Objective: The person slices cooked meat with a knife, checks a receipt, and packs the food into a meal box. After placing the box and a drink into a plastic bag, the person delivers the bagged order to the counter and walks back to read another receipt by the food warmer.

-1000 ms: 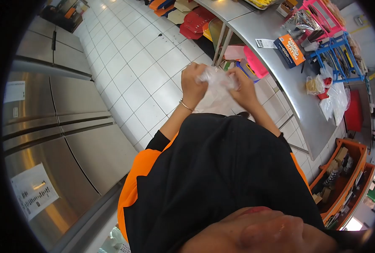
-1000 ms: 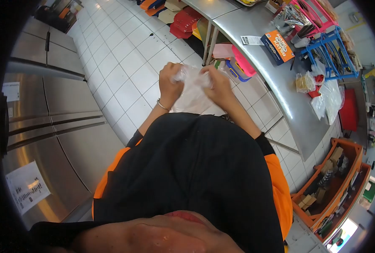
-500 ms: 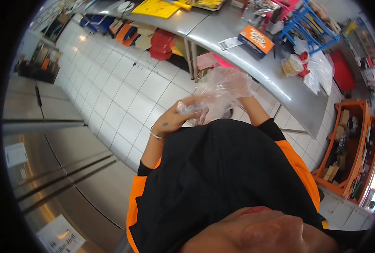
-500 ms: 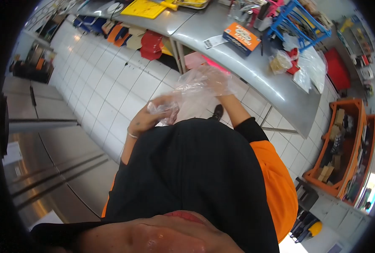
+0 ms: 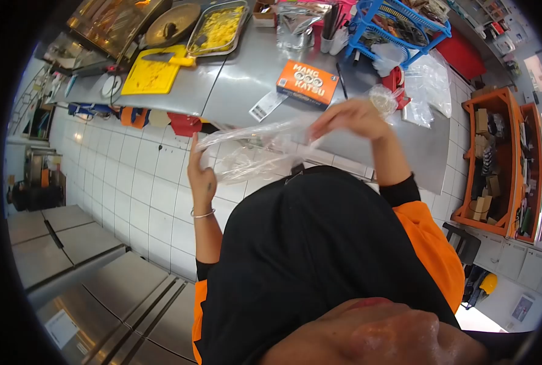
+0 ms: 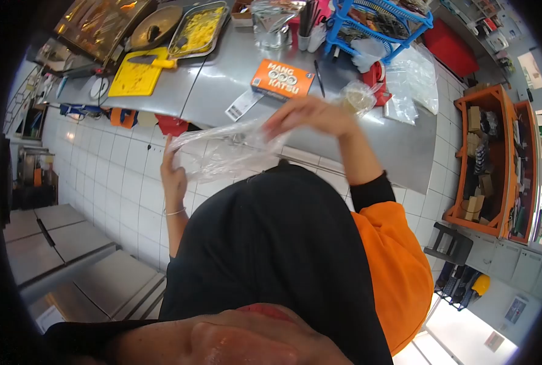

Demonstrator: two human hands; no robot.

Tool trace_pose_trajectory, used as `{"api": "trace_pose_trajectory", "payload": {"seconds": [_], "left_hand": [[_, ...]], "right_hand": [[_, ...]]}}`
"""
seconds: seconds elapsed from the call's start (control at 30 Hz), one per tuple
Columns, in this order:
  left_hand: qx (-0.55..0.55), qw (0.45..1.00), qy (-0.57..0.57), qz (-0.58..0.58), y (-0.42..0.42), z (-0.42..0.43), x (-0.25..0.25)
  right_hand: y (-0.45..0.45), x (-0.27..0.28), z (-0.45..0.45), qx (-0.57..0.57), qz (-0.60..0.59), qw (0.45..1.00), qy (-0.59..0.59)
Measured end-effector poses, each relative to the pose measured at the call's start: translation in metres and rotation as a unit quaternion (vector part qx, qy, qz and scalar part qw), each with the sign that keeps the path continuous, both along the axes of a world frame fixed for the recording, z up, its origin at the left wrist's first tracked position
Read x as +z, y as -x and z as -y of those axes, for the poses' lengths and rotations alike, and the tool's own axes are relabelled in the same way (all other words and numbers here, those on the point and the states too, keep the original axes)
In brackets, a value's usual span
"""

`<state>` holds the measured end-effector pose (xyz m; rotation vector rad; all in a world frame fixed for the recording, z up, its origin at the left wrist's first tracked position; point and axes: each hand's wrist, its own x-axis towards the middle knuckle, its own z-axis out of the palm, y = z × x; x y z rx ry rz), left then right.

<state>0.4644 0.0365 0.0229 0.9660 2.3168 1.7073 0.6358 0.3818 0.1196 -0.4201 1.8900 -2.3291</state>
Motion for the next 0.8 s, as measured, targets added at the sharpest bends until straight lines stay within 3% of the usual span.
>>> {"api": "trace_pose_trajectory", "payload": {"seconds": [0.03,0.1,0.17,0.23,0.27,0.33,0.43,0.5,0.57,0.6,0.7,0.77,0.8], "left_hand": [[0.0,0.998,-0.016,0.056,0.003,-0.011,0.017],[0.026,0.993,-0.026,0.108,0.006,-0.029,0.036],[0.072,0.964,-0.103,0.234,0.012,-0.045,0.055],[0.092,0.96,-0.12,0.237,0.018,-0.065,0.072],[0.115,0.954,-0.139,0.238,0.021,-0.074,0.078],[0.119,0.954,-0.144,0.236,0.026,-0.089,0.085],[0.119,0.958,-0.127,0.227,0.035,-0.102,0.089],[0.108,0.959,-0.132,0.228,0.043,-0.11,0.085],[0.102,0.956,-0.13,0.241,0.053,-0.115,0.079],[0.099,0.954,-0.131,0.252,0.059,-0.118,0.077],[0.088,0.954,-0.109,0.266,0.075,-0.132,0.075],[0.08,0.96,-0.091,0.252,0.087,-0.138,0.069],[0.077,0.966,-0.075,0.235,0.093,-0.141,0.066]], "right_hand": [[-0.006,0.0,-0.042,-0.134,-0.001,0.989,0.069],[-0.004,-0.002,-0.126,-0.415,0.099,0.893,-0.144],[-0.017,-0.072,-0.246,-0.559,0.215,0.7,-0.389],[-0.021,-0.095,-0.3,-0.584,0.275,0.564,-0.515],[-0.016,-0.11,-0.316,-0.584,0.276,0.564,-0.515],[-0.011,-0.138,-0.334,-0.557,0.195,0.485,-0.645],[-0.007,-0.155,-0.331,-0.507,0.294,0.521,-0.621],[-0.01,-0.147,-0.322,-0.553,0.295,0.491,-0.605],[-0.02,-0.143,-0.317,-0.598,0.156,0.518,-0.591],[-0.021,-0.132,-0.313,-0.599,0.161,0.516,-0.59],[-0.032,-0.118,-0.31,-0.616,0.276,0.508,-0.535],[-0.047,-0.124,-0.316,-0.693,0.181,0.641,-0.276],[-0.055,-0.119,-0.315,-0.706,0.217,0.633,-0.231]]}}
